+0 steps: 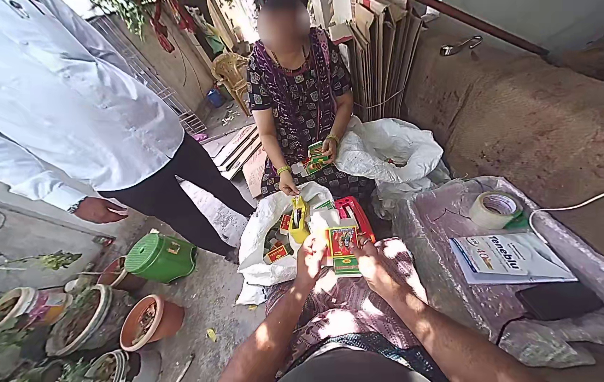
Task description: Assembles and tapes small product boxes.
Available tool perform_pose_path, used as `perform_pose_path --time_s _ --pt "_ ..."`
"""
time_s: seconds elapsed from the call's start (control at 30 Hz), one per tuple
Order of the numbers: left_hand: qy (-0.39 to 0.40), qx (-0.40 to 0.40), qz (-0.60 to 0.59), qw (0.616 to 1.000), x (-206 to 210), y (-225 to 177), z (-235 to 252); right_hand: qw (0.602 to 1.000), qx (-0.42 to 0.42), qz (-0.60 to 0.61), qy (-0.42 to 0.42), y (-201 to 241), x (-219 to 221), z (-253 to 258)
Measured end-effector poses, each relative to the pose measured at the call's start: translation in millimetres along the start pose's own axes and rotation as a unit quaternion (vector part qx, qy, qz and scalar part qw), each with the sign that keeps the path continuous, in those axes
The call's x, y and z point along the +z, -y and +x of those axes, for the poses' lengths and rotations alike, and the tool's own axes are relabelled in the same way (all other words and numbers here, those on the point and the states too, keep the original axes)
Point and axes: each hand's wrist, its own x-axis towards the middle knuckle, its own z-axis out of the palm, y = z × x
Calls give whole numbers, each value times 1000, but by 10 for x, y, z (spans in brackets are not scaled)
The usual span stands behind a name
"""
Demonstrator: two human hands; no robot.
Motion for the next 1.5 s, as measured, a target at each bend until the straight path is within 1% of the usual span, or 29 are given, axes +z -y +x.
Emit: perform_pose_path --time_s 0.03,0.1,0.13,0.2,0.27,0.3,0.33,0.4,0.43,0.5,0.6,0.67,0.73,0.77,0.83,0.87,0.9,0.97,1.0,1.1,1.17,1.2,1.23,1.3,1.33,1.37,1.4,1.43,1.5 --pt "-10 18 26 999 -12 -32 -65 1000 -8 -20 -7 -39 41 -20" --pt "-7 61 168 984 -90 -88 -172 989 -61 -121 -52 -101 59 -58" --pt "9 71 246 967 -140 -136 -221 975 -104 -183 -65 -128 48 -51" --pt "64 72 343 934 -225 -234 -322 949 -173 -258 -47 -113 38 -52" --pt "110 110 375 914 -279 -265 -409 938 -184 -293 10 -31 48 -119" --pt "116 138 376 909 -292 -260 -446 938 -158 -305 38 -15 56 -148" --pt "113 165 371 907 -300 -245 -474 942 -147 -299 46 -26 71 -170" --pt "89 201 372 902 -311 -188 -496 953 -145 -264 28 -29 98 -212" --pt "75 205 381 898 -312 -184 -502 955 -154 -252 15 -30 98 -215" --pt "57 193 404 892 -314 -209 -518 948 -212 -238 1 -74 70 -183" --pt "57 195 425 882 -328 -205 -518 939 -251 -234 39 -98 4 -135" --pt "54 222 409 883 -337 -184 -506 952 -230 -184 84 -91 -10 -116" --pt "62 232 356 903 -354 -178 -476 968 -182 -87 150 -83 -26 -82" --pt "72 221 323 917 -364 -185 -454 969 -161 -72 171 -86 -41 -63" --pt "83 187 308 929 -369 -209 -413 965 -131 -140 177 -131 -61 -12" --pt "73 177 352 916 -363 -237 -423 962 -114 -179 170 -142 -48 -23" --pt "55 172 420 889 -350 -277 -443 959 -102 -210 159 -137 -19 -49" --pt "54 172 545 819 -305 -328 -480 967 -80 -212 119 -137 46 -127" --pt "61 175 576 796 -269 -331 -499 973 -69 -194 101 -137 74 -148" --pt "127 92 616 772 -93 -345 -613 989 -10 -119 83 -102 108 -231" --pt "98 122 584 797 -120 -197 -670 991 -8 -83 103 -86 113 -246" --pt "72 155 537 826 -175 -104 -689 992 -30 -64 108 -80 121 -249" --pt "52 149 499 852 -201 -89 -704 992 -67 -47 101 -66 122 -264" --pt "56 -15 467 882 -206 -270 -649 982 -176 -58 45 -86 97 -252" --pt "55 -43 414 908 -259 -284 -601 974 -216 -76 4 -115 88 -215" --pt "42 -42 331 942 -326 -244 -566 970 -224 -87 -32 -130 87 -175" --pt "35 -60 228 971 -368 -230 -541 974 -205 -80 -49 -121 91 -148" --pt "30 -84 124 988 -380 -230 -533 983 -170 -55 -44 -102 95 -131" --pt "37 -117 -15 992 -356 -281 -546 995 -98 -4 -3 -56 90 -138"
